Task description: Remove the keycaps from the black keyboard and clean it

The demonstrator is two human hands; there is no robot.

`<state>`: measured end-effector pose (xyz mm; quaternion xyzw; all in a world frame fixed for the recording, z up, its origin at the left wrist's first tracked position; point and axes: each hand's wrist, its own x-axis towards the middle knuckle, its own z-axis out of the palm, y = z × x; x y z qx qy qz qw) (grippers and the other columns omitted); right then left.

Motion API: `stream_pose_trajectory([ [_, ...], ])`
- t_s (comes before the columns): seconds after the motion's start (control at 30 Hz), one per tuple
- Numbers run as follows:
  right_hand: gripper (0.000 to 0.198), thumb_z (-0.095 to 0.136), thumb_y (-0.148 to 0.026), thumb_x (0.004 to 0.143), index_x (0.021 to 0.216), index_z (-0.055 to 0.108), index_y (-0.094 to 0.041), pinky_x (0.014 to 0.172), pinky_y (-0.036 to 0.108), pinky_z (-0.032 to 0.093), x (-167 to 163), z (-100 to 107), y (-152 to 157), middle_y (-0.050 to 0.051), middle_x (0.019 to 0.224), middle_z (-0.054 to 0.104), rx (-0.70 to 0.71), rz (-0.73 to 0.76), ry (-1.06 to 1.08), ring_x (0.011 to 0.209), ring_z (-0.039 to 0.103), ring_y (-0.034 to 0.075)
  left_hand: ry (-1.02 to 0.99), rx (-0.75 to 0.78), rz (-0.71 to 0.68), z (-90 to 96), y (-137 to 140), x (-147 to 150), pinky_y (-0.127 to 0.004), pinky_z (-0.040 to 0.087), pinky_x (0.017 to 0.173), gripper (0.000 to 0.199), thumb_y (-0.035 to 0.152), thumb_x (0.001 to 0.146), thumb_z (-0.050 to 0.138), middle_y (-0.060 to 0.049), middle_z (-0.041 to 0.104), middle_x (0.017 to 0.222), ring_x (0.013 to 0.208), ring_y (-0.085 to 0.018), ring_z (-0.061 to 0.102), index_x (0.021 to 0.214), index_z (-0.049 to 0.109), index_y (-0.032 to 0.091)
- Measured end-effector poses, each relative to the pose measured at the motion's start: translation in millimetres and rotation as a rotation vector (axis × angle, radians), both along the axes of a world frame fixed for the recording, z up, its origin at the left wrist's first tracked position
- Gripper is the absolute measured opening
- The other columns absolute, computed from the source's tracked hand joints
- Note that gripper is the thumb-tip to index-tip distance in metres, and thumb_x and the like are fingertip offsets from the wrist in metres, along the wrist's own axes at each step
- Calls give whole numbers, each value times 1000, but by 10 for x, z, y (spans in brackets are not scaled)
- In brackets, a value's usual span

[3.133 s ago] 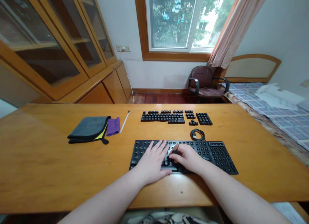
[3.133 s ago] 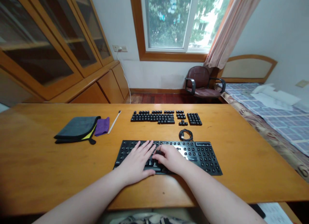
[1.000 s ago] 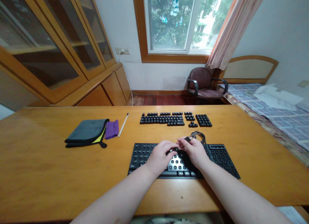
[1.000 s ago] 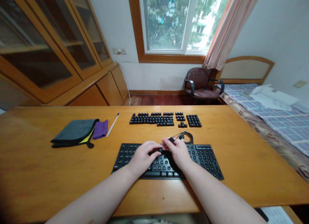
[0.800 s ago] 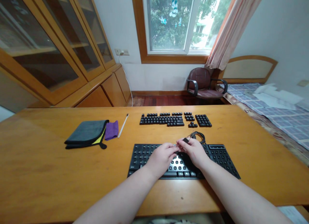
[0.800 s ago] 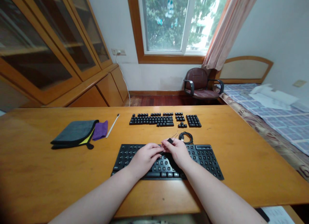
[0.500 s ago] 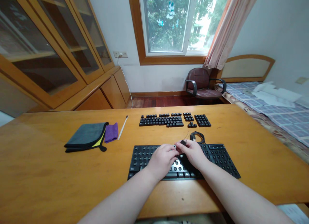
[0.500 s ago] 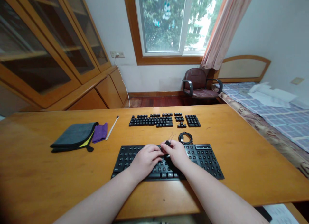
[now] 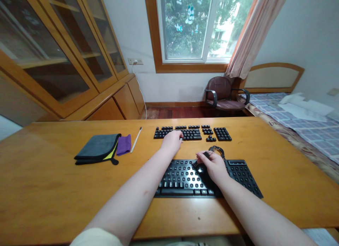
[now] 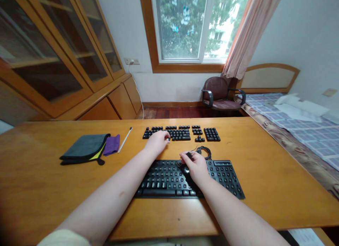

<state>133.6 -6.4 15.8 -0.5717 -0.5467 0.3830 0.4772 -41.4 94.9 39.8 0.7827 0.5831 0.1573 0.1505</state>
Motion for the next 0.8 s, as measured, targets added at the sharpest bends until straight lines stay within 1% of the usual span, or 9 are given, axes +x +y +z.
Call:
stream_pose_trajectory([
  [0.1, 38, 61, -52, 74, 64, 66, -16, 69, 32, 48, -5, 16, 2, 8, 69, 67, 15, -7, -11, 71, 62, 21, 30, -41, 29, -164, 208, 104, -29, 45, 77, 19, 18, 68, 70, -5, 67, 91, 88, -21, 61, 86, 65, 21],
  [0.2, 37, 61, -52, 74, 67, 67, -16, 68, 32, 48, -4, 27, -3, 7, 67, 67, 22, -15, 1, 68, 62, 20, 36, -52, 57, -329, 233, 149, -28, 44, 77, 19, 19, 71, 68, -5, 66, 92, 88, -20, 60, 89, 63, 21],
  [0.3, 35, 61, -50, 75, 66, 66, -17, 69, 32, 48, 3, 22, -9, 7, 68, 67, 31, -3, 2, 68, 62, 20, 31, -49, 75, -419, 220, 133, -27, 43, 78, 17, 20, 74, 66, -5, 65, 95, 88, -18, 59, 91, 63, 20],
  [0.4, 35, 59, -48, 77, 63, 65, -17, 71, 32, 47, 11, 10, -14, 7, 70, 67, 50, 24, -29, 72, 62, 21, 28, -43, 84, -449, 231, 101, -26, 42, 77, 16, 22, 76, 65, -6, 63, 97, 88, -17, 59, 91, 63, 19],
  [0.5, 33, 59, -46, 78, 63, 65, -17, 72, 33, 47, 13, 12, -18, 7, 69, 67, 64, 31, -44, 71, 62, 21, 27, -25, 82, -461, 233, 75, -25, 42, 76, 16, 21, 77, 64, -5, 62, 98, 87, -17, 58, 92, 63, 19],
  [0.8, 32, 59, -45, 78, 62, 65, -17, 69, 32, 48, 2, 63, -39, 8, 68, 67, 67, 30, -41, 72, 63, 21, 47, 33, 63, -471, 182, 51, -27, 42, 78, 13, 21, 80, 58, -6, 61, 99, 89, -18, 58, 93, 63, 20],
])
